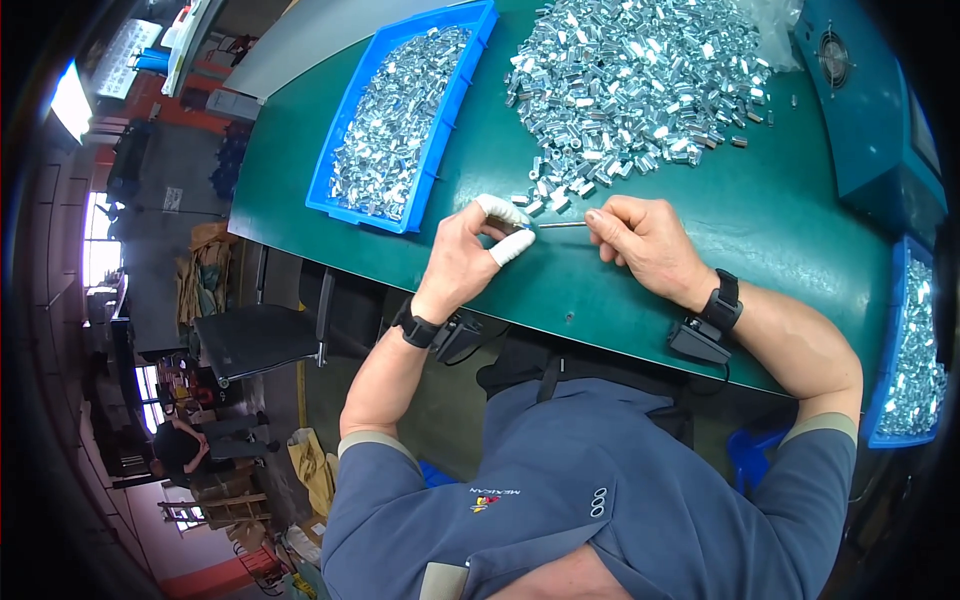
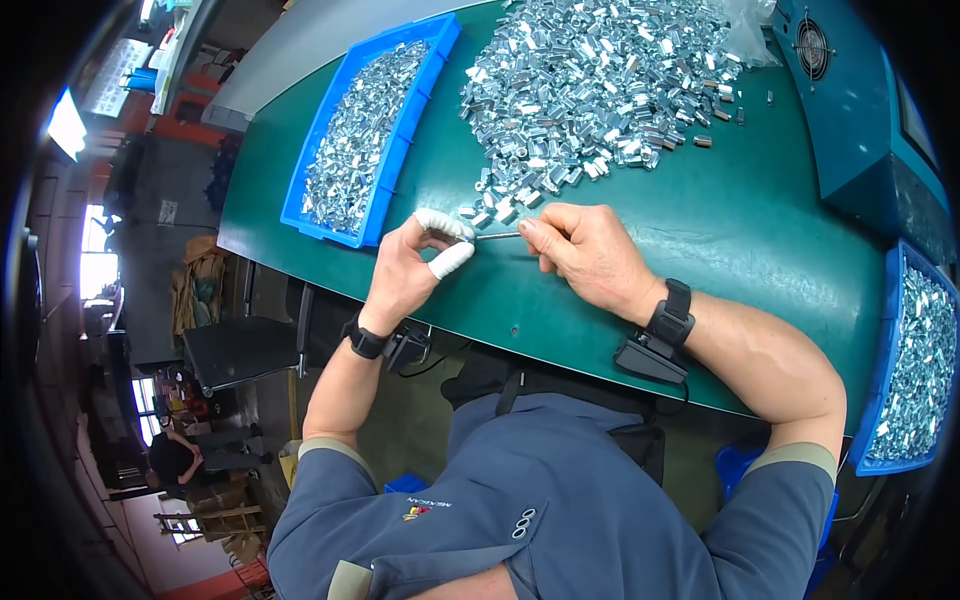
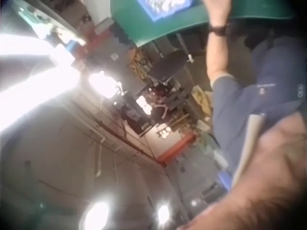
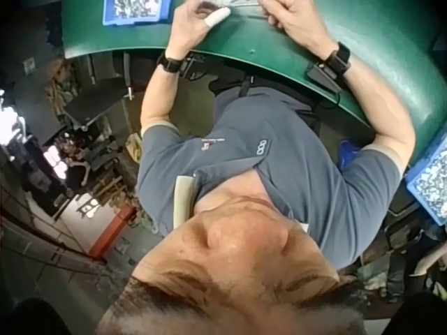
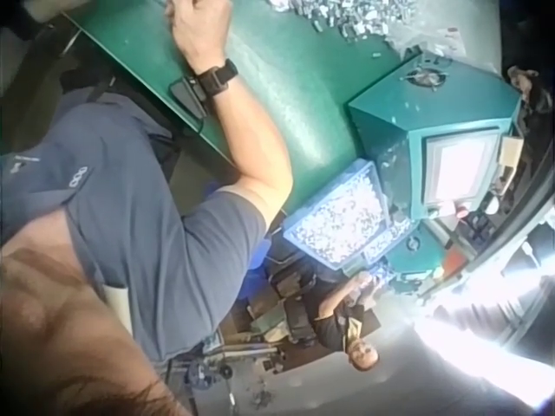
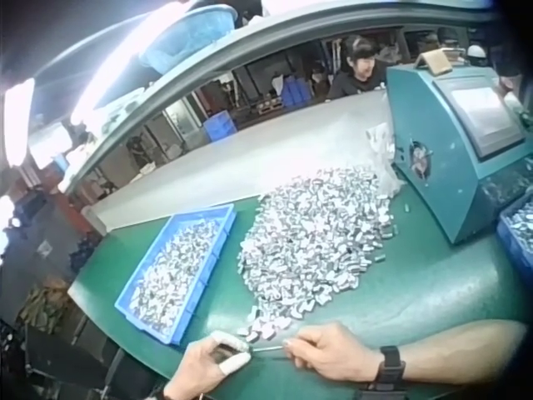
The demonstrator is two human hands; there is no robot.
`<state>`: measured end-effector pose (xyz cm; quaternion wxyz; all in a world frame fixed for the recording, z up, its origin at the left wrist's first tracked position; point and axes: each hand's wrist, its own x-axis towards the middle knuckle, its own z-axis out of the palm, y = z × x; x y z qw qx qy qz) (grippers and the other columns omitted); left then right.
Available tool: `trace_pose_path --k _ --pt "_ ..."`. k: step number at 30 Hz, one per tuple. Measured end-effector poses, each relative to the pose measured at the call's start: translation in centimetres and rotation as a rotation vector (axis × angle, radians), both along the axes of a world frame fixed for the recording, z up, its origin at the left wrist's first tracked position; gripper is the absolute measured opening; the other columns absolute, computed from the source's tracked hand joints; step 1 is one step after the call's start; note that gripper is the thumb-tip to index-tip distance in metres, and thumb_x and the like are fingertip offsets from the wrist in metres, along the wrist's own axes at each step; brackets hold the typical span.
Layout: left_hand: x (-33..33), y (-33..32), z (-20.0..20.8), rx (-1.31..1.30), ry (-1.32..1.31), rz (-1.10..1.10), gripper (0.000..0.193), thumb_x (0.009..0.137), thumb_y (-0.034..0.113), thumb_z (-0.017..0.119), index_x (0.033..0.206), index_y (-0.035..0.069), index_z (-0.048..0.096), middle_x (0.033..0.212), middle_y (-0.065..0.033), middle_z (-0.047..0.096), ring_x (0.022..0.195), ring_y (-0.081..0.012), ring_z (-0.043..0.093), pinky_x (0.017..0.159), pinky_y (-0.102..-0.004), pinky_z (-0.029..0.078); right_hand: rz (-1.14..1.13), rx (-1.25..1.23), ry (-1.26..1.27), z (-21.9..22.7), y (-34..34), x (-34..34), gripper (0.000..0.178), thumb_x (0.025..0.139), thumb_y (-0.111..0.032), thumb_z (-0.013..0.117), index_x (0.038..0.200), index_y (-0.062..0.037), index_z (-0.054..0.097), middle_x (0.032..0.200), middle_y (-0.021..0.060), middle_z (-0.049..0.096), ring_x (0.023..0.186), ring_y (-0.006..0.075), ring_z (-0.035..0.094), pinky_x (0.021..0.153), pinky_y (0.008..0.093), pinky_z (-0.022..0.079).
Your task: The person picks up a metal rod and a metal piece, slides the piece onto the rod, and then places the assembly into a blue bin, repeating the process.
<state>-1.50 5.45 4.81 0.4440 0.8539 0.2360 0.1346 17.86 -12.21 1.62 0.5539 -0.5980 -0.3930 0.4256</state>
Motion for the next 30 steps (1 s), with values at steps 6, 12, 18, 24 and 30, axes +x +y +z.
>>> trace_pose_path --k 6,12,18,24,30 --pt "0.5 -0.7 -1.0 -0.044 -0.011 0.049 0.022 0.088 0.008 0.080 0.102 0.000 0.066 0.098 -0.0053 0.073 0.087 -0.0119 0.069 0.080 -0.0267 0.056 0.014 0.013 0.020 0.1 0.0 0.0 0.035 0.105 -0.031 0.061 0.086 -0.0031 0.068 0.067 -0.0009 0.063 0.059 0.0037 0.052 0.054 0.0221 0.041" --pt "0.9 -1.5 -2.4 -0.122 -0.095 0.080 0.028 0.086 0.011 0.084 0.104 0.000 0.067 0.093 -0.0048 0.073 0.082 -0.0117 0.070 0.075 -0.0279 0.057 0.038 0.006 -0.068 -0.2 0.0 0.0 0.031 0.105 -0.028 0.062 0.086 -0.0028 0.068 0.069 -0.0012 0.063 0.061 0.0042 0.052 0.055 0.0237 0.041" --pt "0.5 -1.6 -2.6 -0.277 -0.166 0.046 0.026 0.087 0.007 0.082 0.107 0.000 0.067 0.097 -0.0047 0.074 0.087 -0.0114 0.070 0.079 -0.0270 0.057 -0.036 0.042 -0.025 -0.4 0.1 -0.4 0.023 0.103 -0.023 0.064 0.094 -0.0023 0.069 0.073 -0.0015 0.064 0.065 0.0042 0.053 0.058 0.0227 0.043" --pt "0.3 -2.3 -2.3 -0.210 -0.123 0.022 0.022 0.088 0.004 0.079 0.109 0.001 0.071 0.100 -0.0049 0.075 0.091 -0.0130 0.071 0.083 -0.0283 0.057 -0.038 0.097 0.028 -0.4 0.1 -0.4 0.021 0.103 -0.022 0.064 0.096 -0.0021 0.070 0.074 -0.0017 0.065 0.065 0.0044 0.053 0.058 0.0231 0.044" --pt "1.6 -3.9 -1.6 -0.063 -0.119 -0.031 0.019 0.087 0.004 0.079 0.105 0.001 0.073 0.096 -0.0065 0.076 0.089 -0.0137 0.072 0.082 -0.0286 0.058 0.051 0.023 -0.123 -0.2 -0.3 -0.2 0.030 0.105 -0.025 0.062 0.087 -0.0020 0.070 0.067 -0.0006 0.063 0.060 0.0050 0.053 0.055 0.0241 0.042"
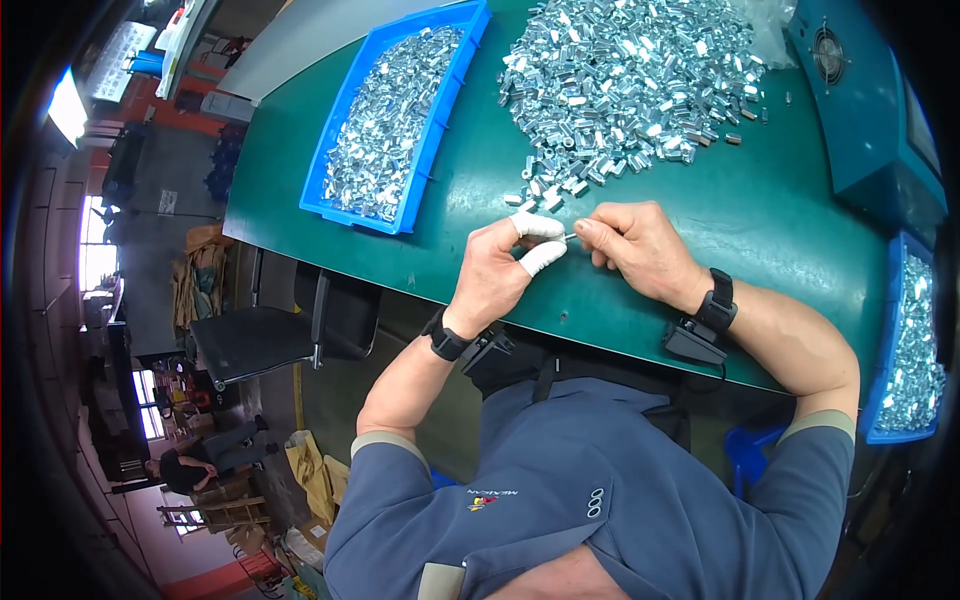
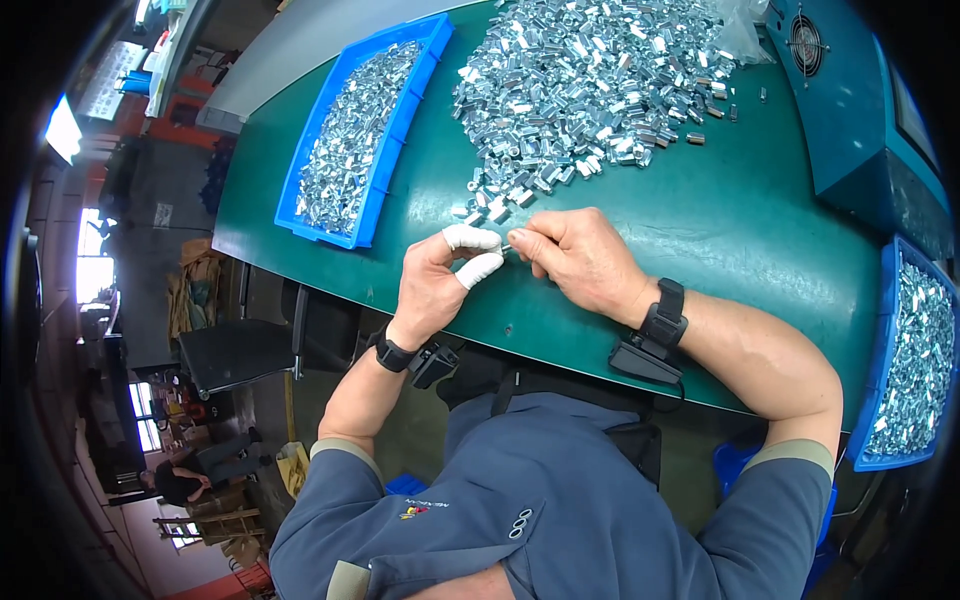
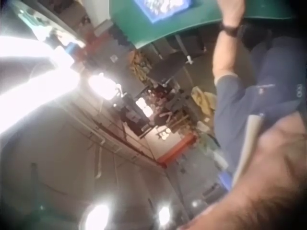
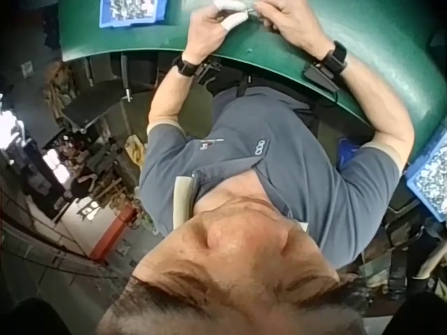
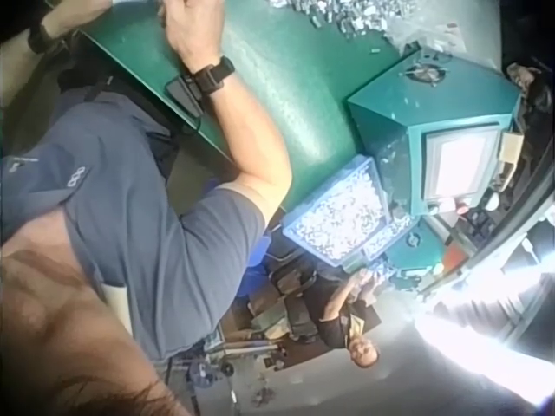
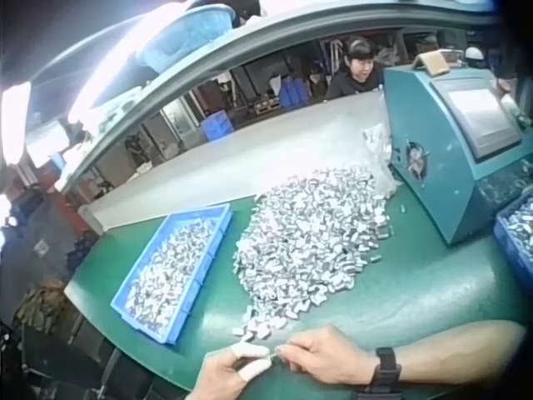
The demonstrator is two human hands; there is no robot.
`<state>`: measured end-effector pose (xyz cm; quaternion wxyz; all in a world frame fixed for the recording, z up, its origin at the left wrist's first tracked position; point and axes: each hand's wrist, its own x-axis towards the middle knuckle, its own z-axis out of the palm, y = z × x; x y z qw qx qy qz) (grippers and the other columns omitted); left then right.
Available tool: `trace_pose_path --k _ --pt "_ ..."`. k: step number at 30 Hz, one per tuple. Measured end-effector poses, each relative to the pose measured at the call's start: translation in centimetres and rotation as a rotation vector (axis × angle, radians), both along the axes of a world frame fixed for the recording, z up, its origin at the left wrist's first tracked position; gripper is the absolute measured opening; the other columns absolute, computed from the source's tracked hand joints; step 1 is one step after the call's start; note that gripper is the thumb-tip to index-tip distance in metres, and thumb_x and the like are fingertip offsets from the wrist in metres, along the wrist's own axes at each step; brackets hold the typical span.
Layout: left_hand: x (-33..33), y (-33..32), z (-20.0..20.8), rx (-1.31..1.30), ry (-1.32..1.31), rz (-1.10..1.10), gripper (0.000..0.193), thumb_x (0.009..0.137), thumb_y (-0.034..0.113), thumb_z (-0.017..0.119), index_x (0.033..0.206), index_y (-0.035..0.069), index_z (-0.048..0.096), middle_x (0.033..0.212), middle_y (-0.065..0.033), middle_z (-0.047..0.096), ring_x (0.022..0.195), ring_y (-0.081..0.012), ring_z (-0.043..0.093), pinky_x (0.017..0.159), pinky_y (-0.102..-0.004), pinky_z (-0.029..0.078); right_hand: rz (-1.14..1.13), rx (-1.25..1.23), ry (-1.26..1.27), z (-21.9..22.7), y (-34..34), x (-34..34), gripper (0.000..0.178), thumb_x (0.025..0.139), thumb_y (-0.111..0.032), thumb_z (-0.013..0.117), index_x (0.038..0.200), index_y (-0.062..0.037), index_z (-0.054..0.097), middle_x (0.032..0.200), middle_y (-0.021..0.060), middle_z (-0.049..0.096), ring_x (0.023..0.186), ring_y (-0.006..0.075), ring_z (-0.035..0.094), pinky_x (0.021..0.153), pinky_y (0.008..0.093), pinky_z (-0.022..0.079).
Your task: The person picks up a metal rod and a metal piece, slides the piece onto the rod, and then places the assembly into a blue bin, repeating the process.
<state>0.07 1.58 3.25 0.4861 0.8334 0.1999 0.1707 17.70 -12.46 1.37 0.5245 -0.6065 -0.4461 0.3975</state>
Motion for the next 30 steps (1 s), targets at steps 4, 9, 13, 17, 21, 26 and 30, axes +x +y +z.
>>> trace_pose_path --k 4,9,13,17,21,26,30 --pt "0.3 -0.7 -0.3 0.068 -0.044 0.057 0.019 0.087 0.005 0.080 0.104 0.001 0.074 0.094 -0.0063 0.076 0.085 -0.0134 0.071 0.078 -0.0283 0.057 -0.037 0.001 0.027 0.0 0.1 -0.1 0.033 0.105 -0.026 0.061 0.083 -0.0021 0.069 0.064 0.0000 0.062 0.059 0.0053 0.053 0.054 0.0245 0.042" --pt "-0.3 -0.2 0.0 0.101 -0.053 0.049 0.020 0.086 0.005 0.080 0.105 0.003 0.074 0.094 -0.0082 0.076 0.081 -0.0157 0.072 0.074 -0.0302 0.057 -0.038 0.015 0.035 0.3 0.0 -0.4 0.036 0.105 -0.028 0.061 0.081 -0.0026 0.068 0.064 -0.0007 0.062 0.059 0.0046 0.054 0.054 0.0237 0.042" --pt "-1.2 1.8 1.0 0.203 -0.058 0.069 0.016 0.090 0.006 0.078 0.105 0.001 0.073 0.098 -0.0062 0.075 0.085 -0.0123 0.070 0.078 -0.0271 0.055 -0.141 0.000 0.125 0.7 -0.1 0.5 0.041 0.107 -0.033 0.058 0.079 -0.0034 0.066 0.064 -0.0009 0.061 0.059 0.0046 0.054 0.053 0.0238 0.042" --pt "-3.5 7.8 2.9 0.425 -0.095 0.305 0.017 0.090 0.005 0.076 0.107 0.002 0.073 0.100 -0.0076 0.075 0.088 -0.0161 0.070 0.081 -0.0295 0.055 -0.143 0.028 0.150 0.5 0.5 0.5 0.044 0.107 -0.036 0.057 0.078 -0.0039 0.064 0.065 -0.0007 0.060 0.059 0.0045 0.053 0.054 0.0234 0.041" --pt "-2.9 10.9 5.3 0.932 -0.079 0.365 0.031 0.083 0.003 0.079 0.113 0.005 0.071 0.112 -0.0123 0.070 0.106 -0.0312 0.066 0.090 -0.0393 0.053 -0.148 0.034 0.154 -0.1 0.7 0.4 0.043 0.107 -0.036 0.058 0.078 -0.0039 0.064 0.066 -0.0008 0.060 0.059 0.0047 0.053 0.054 0.0233 0.041" --pt "0.6 6.8 2.5 0.721 0.058 -0.071 0.031 0.079 0.003 0.081 0.109 0.007 0.071 0.105 -0.0119 0.069 0.102 -0.0323 0.065 0.088 -0.0395 0.053 -0.167 0.038 0.160 -0.1 0.5 0.4 0.040 0.106 -0.033 0.059 0.081 -0.0029 0.066 0.069 -0.0010 0.063 0.062 0.0047 0.056 0.054 0.0229 0.042" --pt "0.8 6.4 0.6 0.695 0.033 -0.077 0.022 0.083 0.005 0.078 0.104 0.005 0.072 0.103 -0.0127 0.071 0.099 -0.0333 0.067 0.087 -0.0415 0.054 -0.155 0.085 0.241 -1.6 0.8 0.5 0.032 0.103 -0.030 0.062 0.090 -0.0028 0.071 0.077 -0.0002 0.068 0.067 0.0077 0.062 0.061 0.0277 0.052"
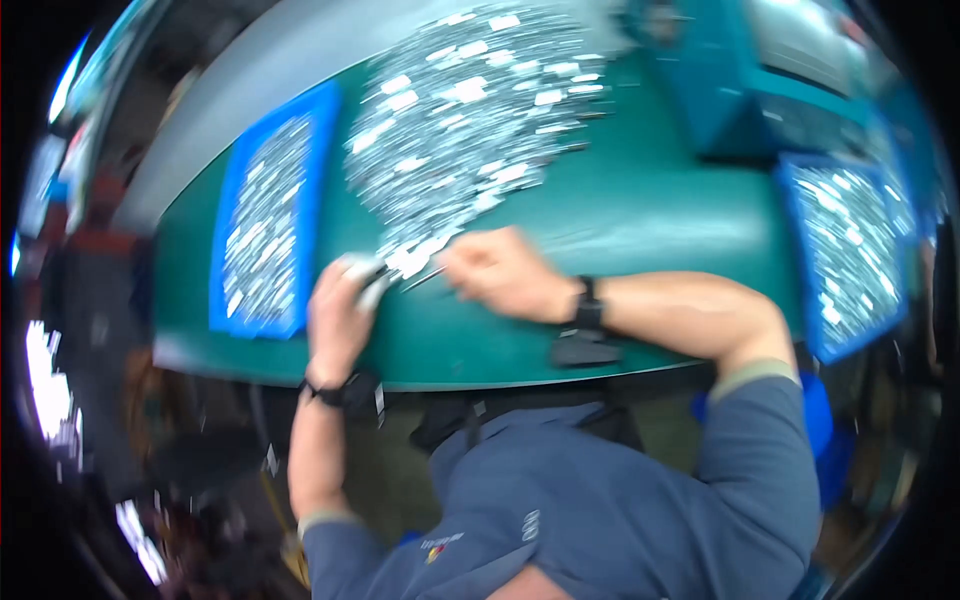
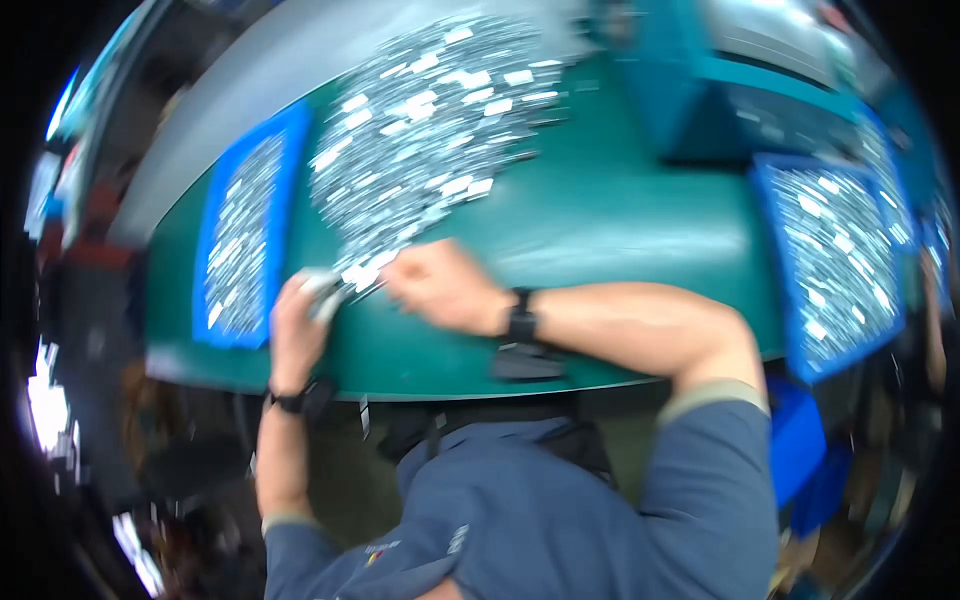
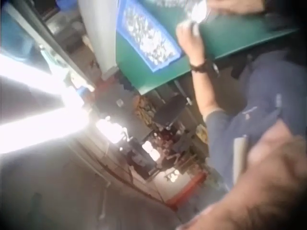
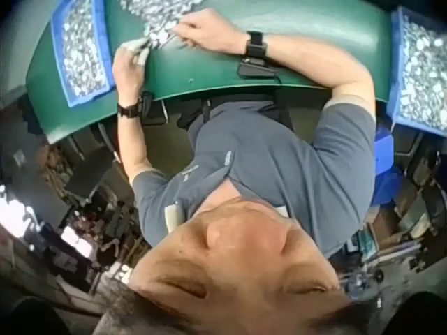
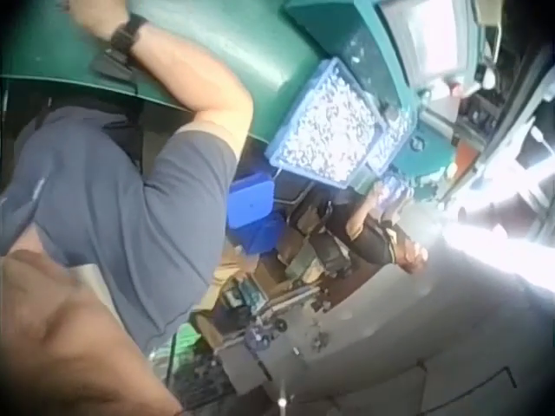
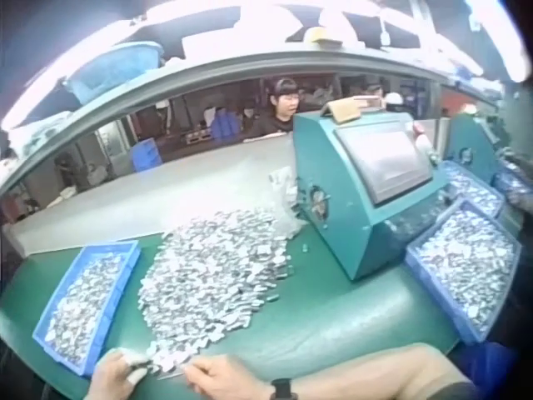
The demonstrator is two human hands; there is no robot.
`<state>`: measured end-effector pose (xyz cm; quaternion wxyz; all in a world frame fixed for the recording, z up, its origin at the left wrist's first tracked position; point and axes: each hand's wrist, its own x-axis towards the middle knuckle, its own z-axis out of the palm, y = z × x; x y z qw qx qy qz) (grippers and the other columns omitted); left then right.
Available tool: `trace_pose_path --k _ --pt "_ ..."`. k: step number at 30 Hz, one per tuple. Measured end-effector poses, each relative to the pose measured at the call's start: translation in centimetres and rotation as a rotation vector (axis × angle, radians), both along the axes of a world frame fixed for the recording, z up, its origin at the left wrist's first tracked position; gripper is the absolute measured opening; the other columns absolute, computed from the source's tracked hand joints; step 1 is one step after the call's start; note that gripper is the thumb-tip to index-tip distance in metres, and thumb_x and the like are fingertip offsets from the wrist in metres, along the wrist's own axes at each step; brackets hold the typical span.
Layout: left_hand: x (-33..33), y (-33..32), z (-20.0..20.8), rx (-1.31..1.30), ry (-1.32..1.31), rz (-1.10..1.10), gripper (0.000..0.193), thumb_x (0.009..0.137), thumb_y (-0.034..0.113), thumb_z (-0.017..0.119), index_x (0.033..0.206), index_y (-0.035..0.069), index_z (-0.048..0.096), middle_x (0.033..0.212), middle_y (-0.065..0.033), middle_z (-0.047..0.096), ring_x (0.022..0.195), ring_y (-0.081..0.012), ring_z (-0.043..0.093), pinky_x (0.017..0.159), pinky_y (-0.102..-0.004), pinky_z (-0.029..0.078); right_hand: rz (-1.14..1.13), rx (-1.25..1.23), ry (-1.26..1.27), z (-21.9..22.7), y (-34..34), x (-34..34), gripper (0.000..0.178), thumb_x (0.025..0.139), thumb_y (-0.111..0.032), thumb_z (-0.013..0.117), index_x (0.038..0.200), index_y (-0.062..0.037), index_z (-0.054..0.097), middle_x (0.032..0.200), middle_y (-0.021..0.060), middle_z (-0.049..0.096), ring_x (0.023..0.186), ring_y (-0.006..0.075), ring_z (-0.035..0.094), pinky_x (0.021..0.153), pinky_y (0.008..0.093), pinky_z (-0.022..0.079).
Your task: The person picks up a metal rod and a metal piece, slides the piece onto the rod, and then places the assembly into a blue bin, repeating the process.
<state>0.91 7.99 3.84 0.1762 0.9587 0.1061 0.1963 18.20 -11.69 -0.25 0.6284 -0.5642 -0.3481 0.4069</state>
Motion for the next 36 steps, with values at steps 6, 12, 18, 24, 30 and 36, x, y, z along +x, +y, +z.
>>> trace_pose_path --k 6,12,18,24,30,36 --pt "-0.5 -0.6 0.6 -0.078 0.075 0.028 0.029 0.079 -0.011 0.073 0.105 0.002 0.069 0.101 -0.0128 0.065 0.094 -0.0297 0.065 0.080 -0.0369 0.054 -0.042 0.072 -0.187 1.2 0.2 -0.4 0.036 0.099 -0.028 0.061 0.075 -0.0014 0.068 0.064 0.0073 0.068 0.057 0.0154 0.066 0.057 0.0324 0.050" --pt "-0.3 -1.3 0.5 -0.231 0.023 0.058 0.020 0.085 -0.010 0.068 0.101 0.000 0.065 0.097 -0.0092 0.063 0.083 -0.0197 0.062 0.073 -0.0305 0.050 -0.085 0.052 -0.297 0.8 -0.3 -0.2 0.036 0.098 -0.029 0.062 0.073 -0.0035 0.067 0.062 0.0055 0.068 0.055 0.0188 0.066 0.057 0.0349 0.050" --pt "-3.3 -1.7 -1.0 -0.619 -0.080 0.215 0.022 0.096 -0.003 0.065 0.118 -0.001 0.066 0.107 -0.0038 0.066 0.091 -0.0121 0.063 0.084 -0.0252 0.051 -0.056 0.090 -0.294 1.0 0.2 -0.6 0.036 0.098 -0.029 0.062 0.073 -0.0046 0.066 0.061 0.0048 0.068 0.054 0.0188 0.065 0.057 0.0355 0.049" --pt "-1.0 -5.7 -0.7 -1.074 -0.289 0.284 0.027 0.094 0.001 0.069 0.120 -0.002 0.063 0.111 -0.0126 0.069 0.100 -0.0214 0.069 0.088 -0.0344 0.056 -0.003 0.011 -0.148 0.8 -0.3 -0.1 0.028 0.101 -0.027 0.064 0.094 -0.0011 0.072 0.074 0.0036 0.070 0.066 0.0101 0.062 0.061 0.0322 0.052" --pt "-0.5 -5.7 -2.4 -1.224 -0.353 0.176 0.020 0.096 0.004 0.070 0.113 0.003 0.061 0.105 -0.0121 0.073 0.094 -0.0199 0.071 0.083 -0.0298 0.056 0.033 -0.054 -0.048 2.0 -0.7 0.4 0.027 0.104 -0.025 0.062 0.091 -0.0027 0.070 0.076 -0.0001 0.067 0.065 0.0047 0.058 0.058 0.0216 0.046" --pt "-1.9 -5.4 -2.9 -1.291 -0.372 0.165 0.016 0.097 0.002 0.069 0.110 0.003 0.060 0.110 -0.0132 0.074 0.096 -0.0194 0.073 0.083 -0.0292 0.057 0.069 -0.029 0.003 1.6 -0.3 -0.5 0.028 0.104 -0.025 0.063 0.091 -0.0016 0.070 0.077 0.0011 0.067 0.067 0.0052 0.057 0.059 0.0210 0.045"
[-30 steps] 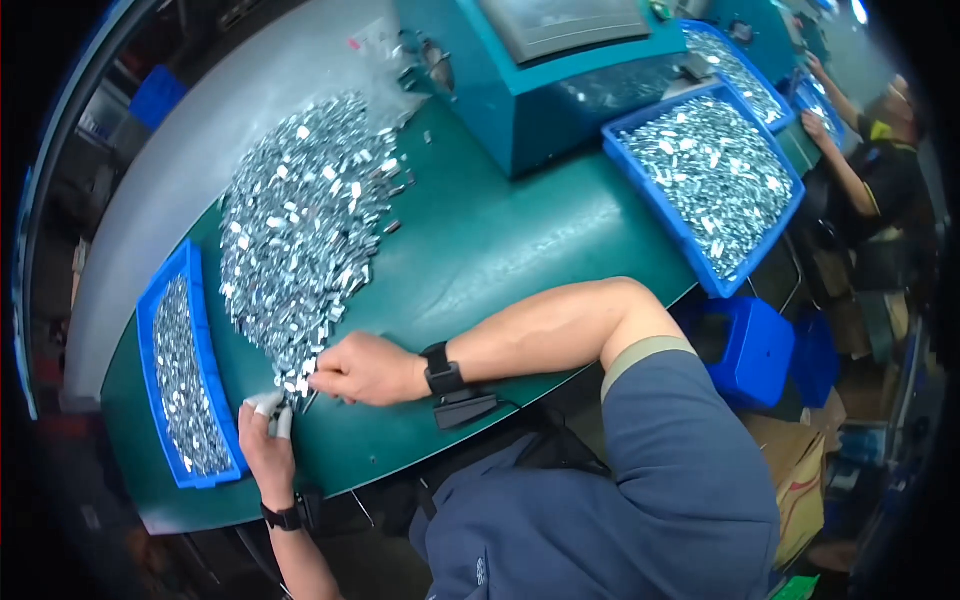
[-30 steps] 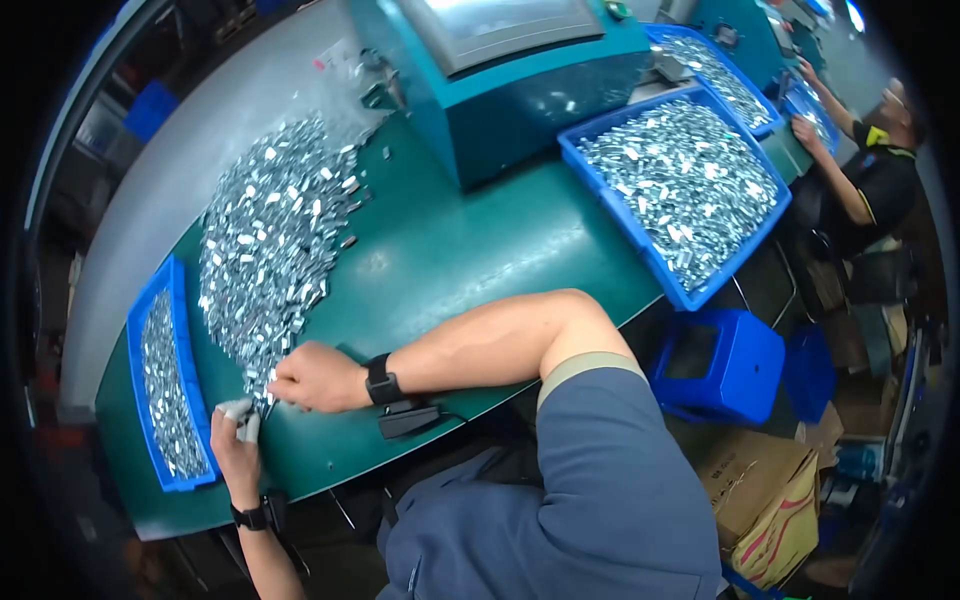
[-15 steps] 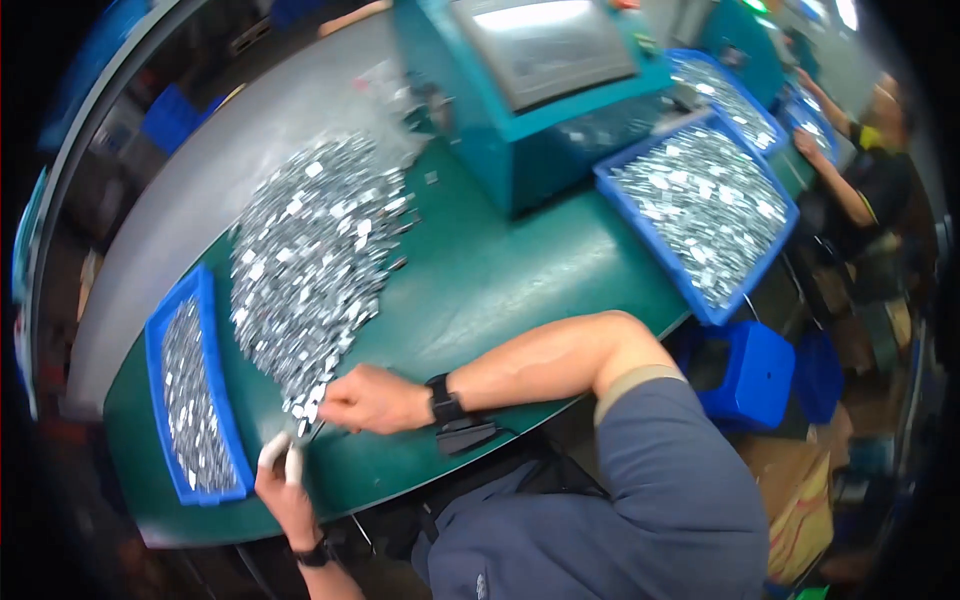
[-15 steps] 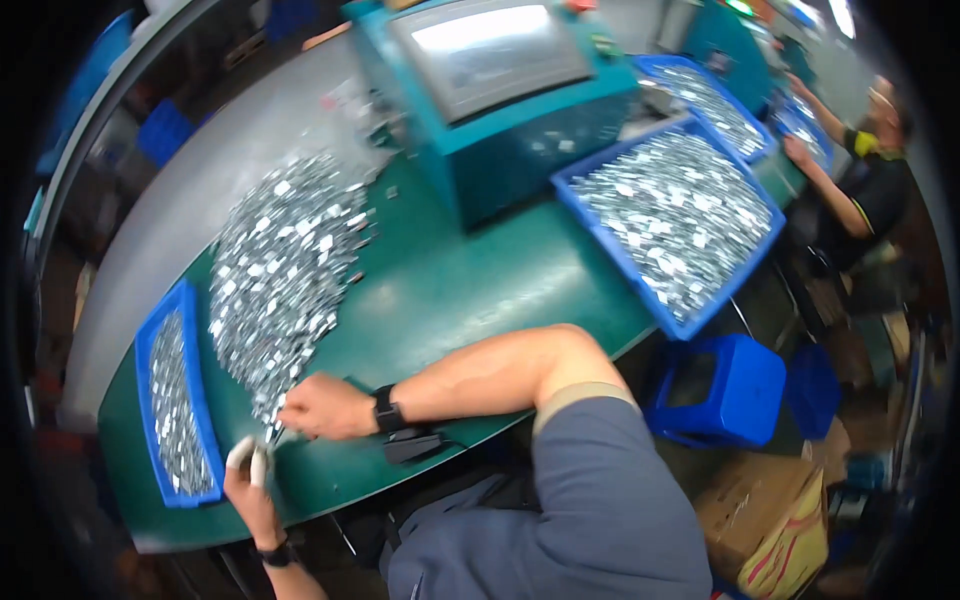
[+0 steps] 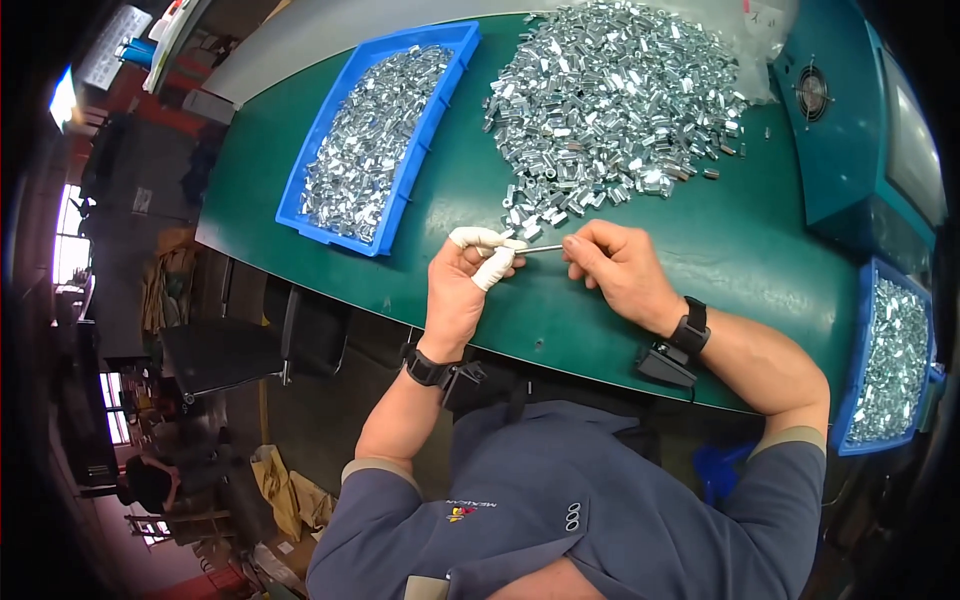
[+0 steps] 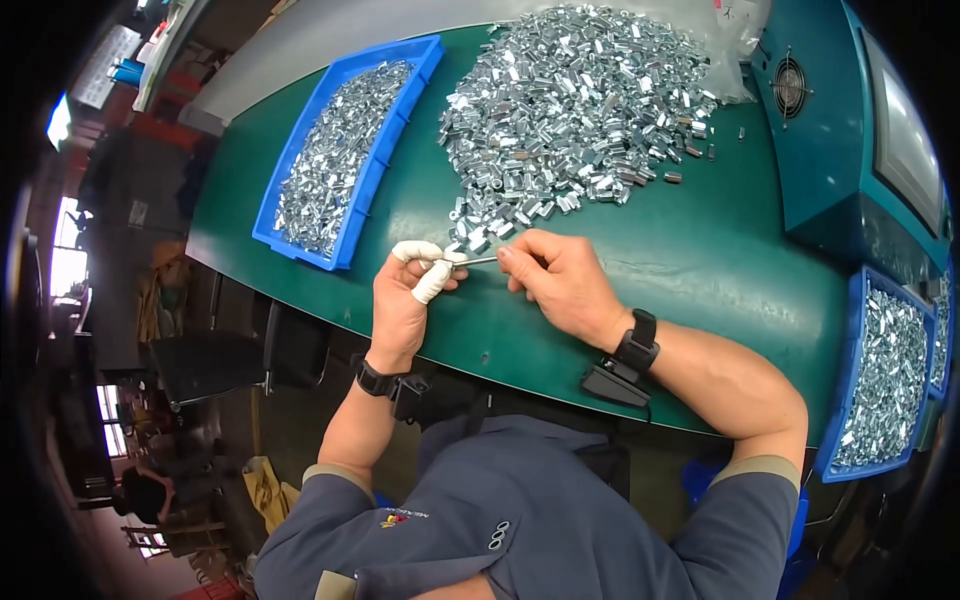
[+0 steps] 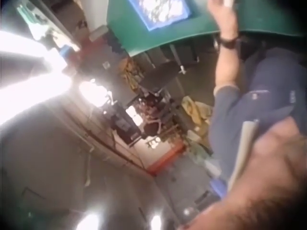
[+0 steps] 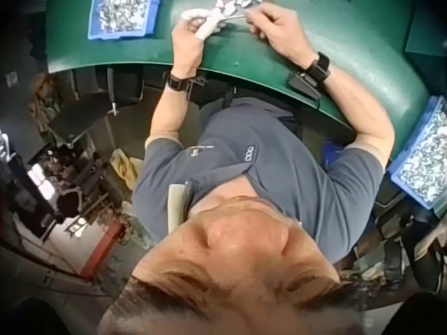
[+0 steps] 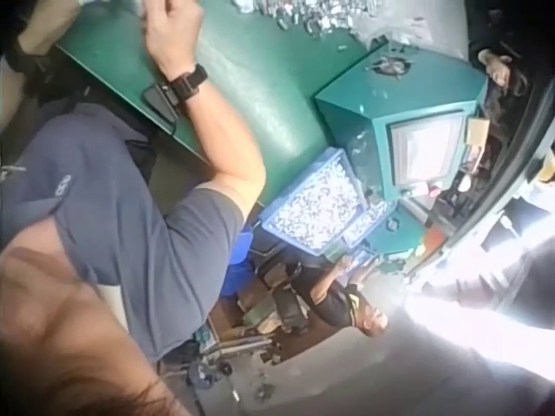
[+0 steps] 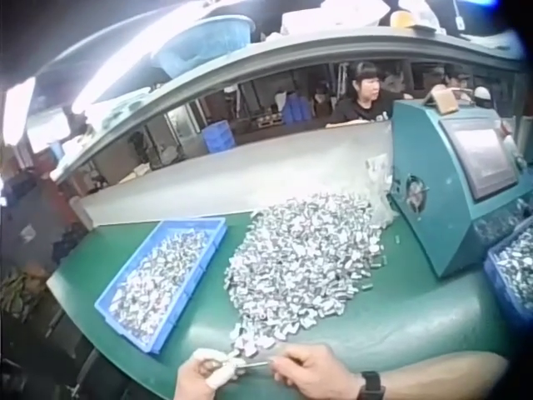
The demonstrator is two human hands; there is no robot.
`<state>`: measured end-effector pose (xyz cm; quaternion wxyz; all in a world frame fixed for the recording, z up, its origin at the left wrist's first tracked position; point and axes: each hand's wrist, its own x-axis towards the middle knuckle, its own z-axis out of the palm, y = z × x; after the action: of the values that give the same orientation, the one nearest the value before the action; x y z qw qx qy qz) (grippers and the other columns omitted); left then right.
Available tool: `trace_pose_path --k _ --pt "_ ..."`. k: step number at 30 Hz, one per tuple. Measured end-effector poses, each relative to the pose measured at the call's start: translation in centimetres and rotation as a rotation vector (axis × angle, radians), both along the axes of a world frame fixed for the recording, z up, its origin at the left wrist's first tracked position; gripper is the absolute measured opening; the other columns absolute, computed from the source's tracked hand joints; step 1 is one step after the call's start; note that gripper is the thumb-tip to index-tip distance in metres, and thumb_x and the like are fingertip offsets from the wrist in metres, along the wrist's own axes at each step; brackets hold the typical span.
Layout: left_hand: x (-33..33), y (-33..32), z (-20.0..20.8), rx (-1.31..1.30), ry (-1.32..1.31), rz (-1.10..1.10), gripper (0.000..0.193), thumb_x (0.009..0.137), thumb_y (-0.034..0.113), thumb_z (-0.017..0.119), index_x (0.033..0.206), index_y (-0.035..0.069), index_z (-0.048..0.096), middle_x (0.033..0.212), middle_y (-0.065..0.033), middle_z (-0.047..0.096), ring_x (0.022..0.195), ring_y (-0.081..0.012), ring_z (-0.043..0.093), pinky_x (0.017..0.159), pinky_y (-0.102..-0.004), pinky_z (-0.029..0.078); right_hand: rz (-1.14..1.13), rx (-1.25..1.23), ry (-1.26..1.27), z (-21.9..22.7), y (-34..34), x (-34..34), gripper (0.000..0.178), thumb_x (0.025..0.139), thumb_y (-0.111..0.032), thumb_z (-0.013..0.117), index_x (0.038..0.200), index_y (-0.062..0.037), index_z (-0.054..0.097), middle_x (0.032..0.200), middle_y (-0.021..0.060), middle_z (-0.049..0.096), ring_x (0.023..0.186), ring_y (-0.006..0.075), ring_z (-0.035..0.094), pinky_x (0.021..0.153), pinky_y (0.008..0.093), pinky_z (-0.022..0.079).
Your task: The person picks up a metal rod and a metal piece, slides the piece onto the rod, and then places the assembly into a blue bin, repeating the process.
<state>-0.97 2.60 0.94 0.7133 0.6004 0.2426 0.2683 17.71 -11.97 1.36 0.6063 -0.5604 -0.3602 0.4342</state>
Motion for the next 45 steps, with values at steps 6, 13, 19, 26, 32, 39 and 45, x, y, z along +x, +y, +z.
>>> trace_pose_path --k 6,13,19,26,32,39,45 --pt "0.9 -0.9 -0.1 0.010 0.002 0.029 0.017 0.096 0.003 0.070 0.109 0.004 0.059 0.106 -0.0138 0.075 0.094 -0.0203 0.073 0.080 -0.0271 0.057 0.011 -0.011 -0.053 -0.2 -0.4 0.3 0.024 0.105 -0.021 0.062 0.096 -0.0006 0.070 0.080 0.0014 0.068 0.066 0.0049 0.056 0.058 0.0211 0.045" --pt "0.6 -0.9 -0.7 0.036 0.032 -0.045 0.020 0.094 -0.004 0.069 0.112 0.001 0.061 0.107 -0.0106 0.074 0.098 -0.0177 0.072 0.086 -0.0291 0.057 -0.025 -0.050 -0.110 0.7 0.0 0.1 0.020 0.104 -0.018 0.063 0.101 0.0001 0.071 0.085 0.0027 0.071 0.067 0.0046 0.055 0.059 0.0208 0.045" --pt "-0.2 -1.6 0.4 0.152 0.118 -0.061 0.017 0.092 0.008 0.076 0.106 0.001 0.069 0.094 -0.0038 0.075 0.087 -0.0098 0.070 0.078 -0.0282 0.056 0.018 -0.163 -0.153 0.2 -1.1 -0.2 0.027 0.105 -0.021 0.061 0.094 0.0022 0.070 0.081 0.0030 0.070 0.070 0.0074 0.062 0.062 0.0227 0.049" --pt "-2.0 -0.2 -0.5 0.063 0.057 -0.103 0.016 0.092 0.007 0.076 0.105 -0.001 0.068 0.091 -0.0051 0.074 0.083 -0.0091 0.069 0.075 -0.0282 0.056 0.051 -0.193 -0.204 -0.1 0.4 -1.5 0.032 0.106 -0.023 0.059 0.090 0.0017 0.071 0.080 0.0039 0.070 0.068 0.0089 0.064 0.060 0.0230 0.050" --pt "1.0 -0.7 0.4 0.308 0.061 -0.140 0.016 0.090 0.011 0.077 0.101 0.002 0.069 0.087 -0.0141 0.075 0.076 -0.0218 0.075 0.068 -0.0325 0.056 0.049 -0.183 -0.305 0.9 -0.9 0.1 0.035 0.105 -0.019 0.058 0.082 0.0036 0.070 0.076 0.0055 0.070 0.067 0.0102 0.064 0.061 0.0264 0.052" --pt "-0.5 -1.2 0.0 0.229 0.077 -0.090 0.012 0.091 -0.002 0.072 0.101 -0.002 0.066 0.088 -0.0050 0.071 0.081 -0.0116 0.066 0.075 -0.0279 0.054 0.069 0.110 -0.647 -1.0 1.3 -1.2 0.035 0.102 -0.031 0.062 0.078 -0.0074 0.071 0.066 0.0087 0.066 0.059 0.0261 0.063 0.055 0.0385 0.047" --pt "-0.3 -2.1 -0.5 0.221 0.058 -0.163 0.016 0.094 -0.006 0.067 0.109 -0.004 0.061 0.097 -0.0071 0.068 0.087 -0.0131 0.065 0.081 -0.0274 0.054 -0.067 0.072 -0.661 -0.7 -0.8 -1.4 0.036 0.099 -0.033 0.064 0.075 -0.0061 0.071 0.063 0.0083 0.066 0.056 0.0247 0.064 0.054 0.0386 0.047"
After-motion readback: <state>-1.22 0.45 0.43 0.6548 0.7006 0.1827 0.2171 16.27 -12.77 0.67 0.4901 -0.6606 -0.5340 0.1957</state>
